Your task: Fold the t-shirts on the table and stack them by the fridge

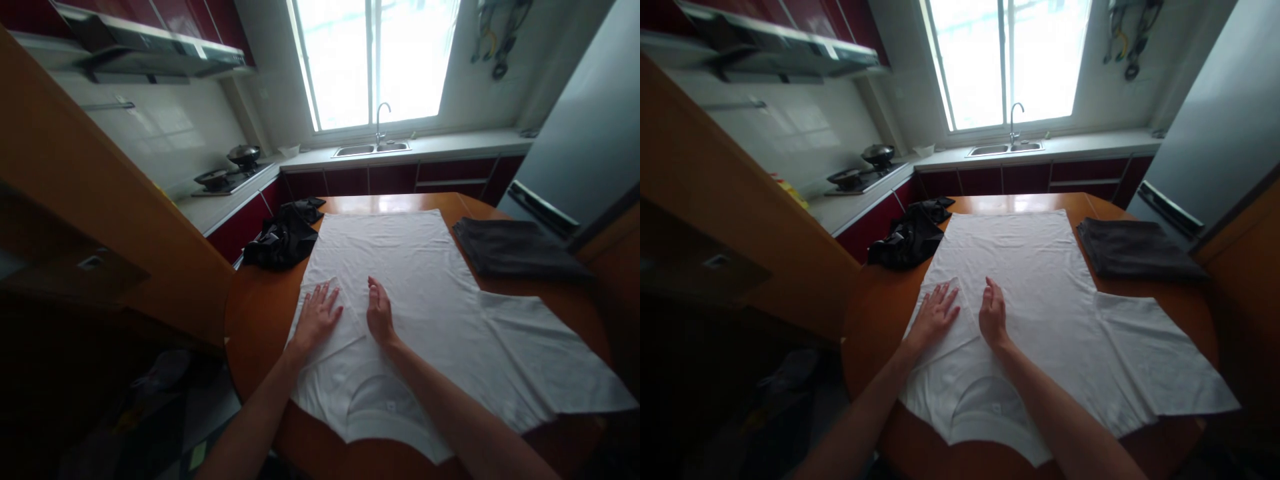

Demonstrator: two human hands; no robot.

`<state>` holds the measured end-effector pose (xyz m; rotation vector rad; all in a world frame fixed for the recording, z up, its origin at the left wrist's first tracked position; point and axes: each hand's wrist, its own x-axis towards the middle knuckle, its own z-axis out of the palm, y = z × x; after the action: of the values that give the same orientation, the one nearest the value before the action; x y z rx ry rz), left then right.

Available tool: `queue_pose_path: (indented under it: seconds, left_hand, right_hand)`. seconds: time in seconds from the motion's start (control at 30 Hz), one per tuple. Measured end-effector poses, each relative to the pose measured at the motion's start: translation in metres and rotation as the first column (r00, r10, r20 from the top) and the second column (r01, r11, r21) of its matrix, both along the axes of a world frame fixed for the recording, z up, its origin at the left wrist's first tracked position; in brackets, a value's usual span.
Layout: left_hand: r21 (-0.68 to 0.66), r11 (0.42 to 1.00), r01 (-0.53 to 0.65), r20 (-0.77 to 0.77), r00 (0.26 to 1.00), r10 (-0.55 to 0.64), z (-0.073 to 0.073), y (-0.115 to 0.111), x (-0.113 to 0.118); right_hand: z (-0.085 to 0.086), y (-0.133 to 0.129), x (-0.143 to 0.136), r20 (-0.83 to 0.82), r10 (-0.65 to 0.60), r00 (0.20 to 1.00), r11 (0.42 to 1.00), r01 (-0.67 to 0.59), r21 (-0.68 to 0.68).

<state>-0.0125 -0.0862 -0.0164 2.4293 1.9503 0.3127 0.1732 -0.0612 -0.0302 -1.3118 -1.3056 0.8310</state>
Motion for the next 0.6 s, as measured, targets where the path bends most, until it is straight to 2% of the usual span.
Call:
queue_pose_path:
  seconds: [0.1,0.2,0.27,0.37,0.5,0.6]
  left_hand:
    - [-0.01,1.0,-0.01,-0.037,0.999,0.01,0.003,0.001,0.0]
    - [-0.031,0.999,-0.018,-0.066,0.998,0.016,0.006,0.003,0.001]
    - [-0.046,0.999,-0.021,-0.077,0.997,0.017,0.006,0.005,0.001]
    - [-0.069,0.997,-0.037,-0.093,0.995,0.03,0.004,0.01,-0.002]
    - [-0.083,0.996,-0.039,-0.112,0.993,0.029,0.001,0.019,-0.006]
    - [-0.096,0.995,-0.039,-0.117,0.993,0.028,-0.001,0.024,-0.009]
  right_hand:
    - [-0.001,0.0,-0.003,-0.098,-0.023,0.995,0.998,0.029,0.061]
    - [0.009,0.0,-0.005,-0.165,-0.052,0.985,0.996,0.064,0.069]
    - [0.024,-0.001,-0.003,-0.201,-0.054,0.978,0.997,0.063,0.038]
    - [0.056,-0.004,0.009,-0.223,0.006,0.975,1.0,-0.008,-0.006]
    - [0.099,-0.017,0.055,-0.191,0.089,0.978,0.995,-0.077,0.071]
    - [0.11,-0.032,0.115,-0.116,-0.007,0.993,0.99,0.023,0.137]
